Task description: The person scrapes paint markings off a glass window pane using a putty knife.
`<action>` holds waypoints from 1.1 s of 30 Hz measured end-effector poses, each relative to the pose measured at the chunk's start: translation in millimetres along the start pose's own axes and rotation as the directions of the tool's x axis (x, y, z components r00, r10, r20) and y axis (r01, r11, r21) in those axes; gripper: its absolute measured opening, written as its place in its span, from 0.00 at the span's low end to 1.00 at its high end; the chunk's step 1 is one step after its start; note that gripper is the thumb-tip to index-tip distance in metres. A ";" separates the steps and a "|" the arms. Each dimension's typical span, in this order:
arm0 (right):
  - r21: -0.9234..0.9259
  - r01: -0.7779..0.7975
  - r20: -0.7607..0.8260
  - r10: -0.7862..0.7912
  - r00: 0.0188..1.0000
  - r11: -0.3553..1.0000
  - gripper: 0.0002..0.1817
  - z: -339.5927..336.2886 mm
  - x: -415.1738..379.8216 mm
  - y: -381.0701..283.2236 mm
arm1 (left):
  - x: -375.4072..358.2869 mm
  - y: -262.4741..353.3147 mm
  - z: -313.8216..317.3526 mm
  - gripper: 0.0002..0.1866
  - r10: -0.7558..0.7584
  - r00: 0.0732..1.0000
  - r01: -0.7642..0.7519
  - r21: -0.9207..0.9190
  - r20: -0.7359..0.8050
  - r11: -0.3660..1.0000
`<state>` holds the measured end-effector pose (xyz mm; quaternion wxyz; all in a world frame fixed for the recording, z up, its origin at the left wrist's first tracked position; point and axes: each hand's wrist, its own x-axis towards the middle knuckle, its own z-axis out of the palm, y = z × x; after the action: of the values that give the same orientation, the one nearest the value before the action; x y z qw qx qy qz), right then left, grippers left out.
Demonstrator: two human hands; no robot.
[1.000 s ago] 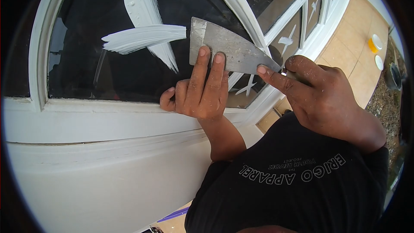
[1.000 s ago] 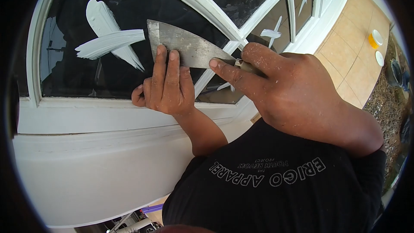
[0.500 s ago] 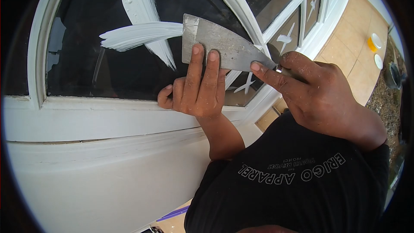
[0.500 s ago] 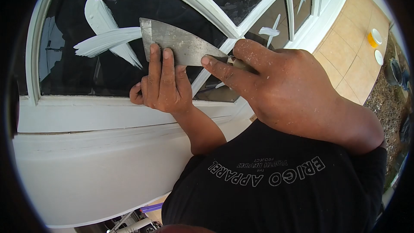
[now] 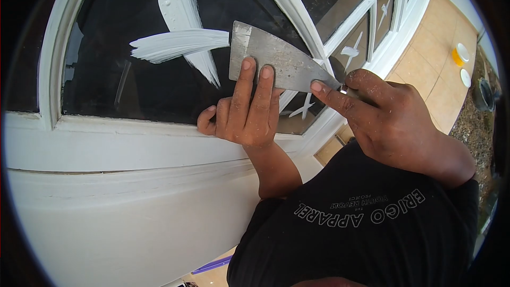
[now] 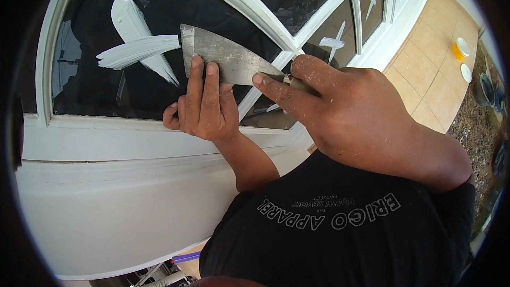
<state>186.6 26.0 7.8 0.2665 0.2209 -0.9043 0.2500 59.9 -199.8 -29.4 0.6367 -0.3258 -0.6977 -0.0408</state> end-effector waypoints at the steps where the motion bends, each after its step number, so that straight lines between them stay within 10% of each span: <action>1: 0.000 0.001 0.002 -0.001 1.000 1.000 0.33 0.8 -0.6 0.0 | 0.0 0.3 -0.2 0.14 -0.002 1.000 0.002 0.001 0.001 1.000; 33: 0.033 0.023 0.016 -0.023 1.000 0.999 0.34 4.3 0.6 3.5 | -1.4 -1.3 -5.9 0.13 0.012 0.999 -0.007 -0.124 0.043 0.992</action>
<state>182.7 26.1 3.8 0.2582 0.2377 -0.8996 0.2598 64.3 -204.2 -29.1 0.6001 -0.3689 -0.7060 -0.0736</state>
